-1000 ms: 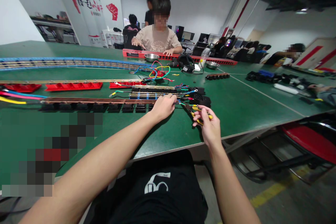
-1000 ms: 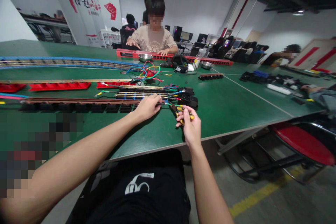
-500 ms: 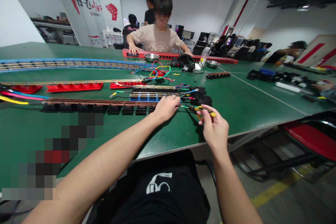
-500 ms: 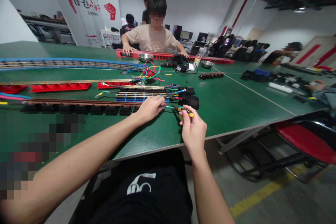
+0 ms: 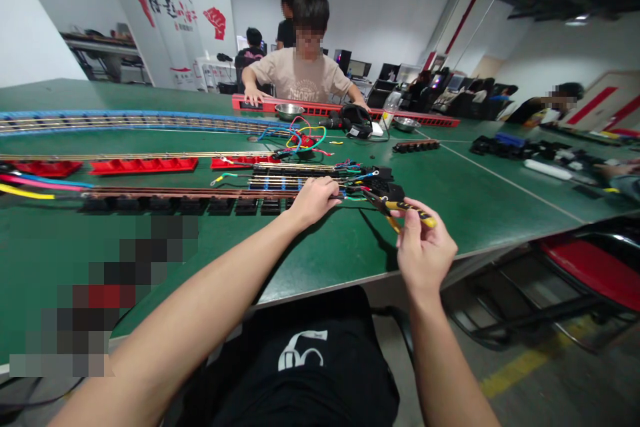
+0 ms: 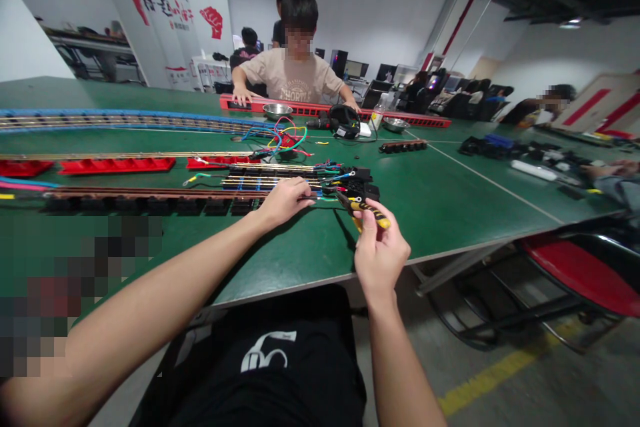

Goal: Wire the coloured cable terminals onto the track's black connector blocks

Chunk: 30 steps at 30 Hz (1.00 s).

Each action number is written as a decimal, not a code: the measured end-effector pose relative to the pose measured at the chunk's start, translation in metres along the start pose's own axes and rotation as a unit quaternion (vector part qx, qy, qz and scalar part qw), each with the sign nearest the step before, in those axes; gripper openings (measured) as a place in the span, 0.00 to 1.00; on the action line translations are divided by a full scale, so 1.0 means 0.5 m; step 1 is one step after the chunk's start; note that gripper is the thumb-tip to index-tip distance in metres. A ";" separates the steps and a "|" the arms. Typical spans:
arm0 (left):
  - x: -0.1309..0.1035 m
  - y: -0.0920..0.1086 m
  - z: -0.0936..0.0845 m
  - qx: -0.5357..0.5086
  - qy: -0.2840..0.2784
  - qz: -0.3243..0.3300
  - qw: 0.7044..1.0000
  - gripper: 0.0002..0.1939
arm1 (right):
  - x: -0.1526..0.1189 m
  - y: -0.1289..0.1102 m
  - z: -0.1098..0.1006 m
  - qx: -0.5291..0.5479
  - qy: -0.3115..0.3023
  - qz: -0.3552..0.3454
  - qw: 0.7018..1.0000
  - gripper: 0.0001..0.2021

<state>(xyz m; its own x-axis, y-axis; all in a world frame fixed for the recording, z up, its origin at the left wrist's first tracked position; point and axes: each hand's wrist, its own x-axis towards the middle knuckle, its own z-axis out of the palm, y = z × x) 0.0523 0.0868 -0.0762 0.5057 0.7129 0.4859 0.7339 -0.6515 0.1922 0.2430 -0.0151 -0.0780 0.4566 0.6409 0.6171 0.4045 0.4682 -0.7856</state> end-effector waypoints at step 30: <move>-0.023 0.025 -0.006 0.159 0.021 -0.166 0.973 0.36 | 0.006 0.053 0.026 -0.050 -0.203 -0.028 0.977 0.17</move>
<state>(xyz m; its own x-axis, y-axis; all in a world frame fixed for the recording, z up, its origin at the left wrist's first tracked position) 0.0544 0.0695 -0.0767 0.2018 0.8552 0.4775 0.9603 -0.2686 0.0752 0.2449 0.0072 -0.0975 0.0878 0.8143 0.5737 0.5048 0.4602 -0.7304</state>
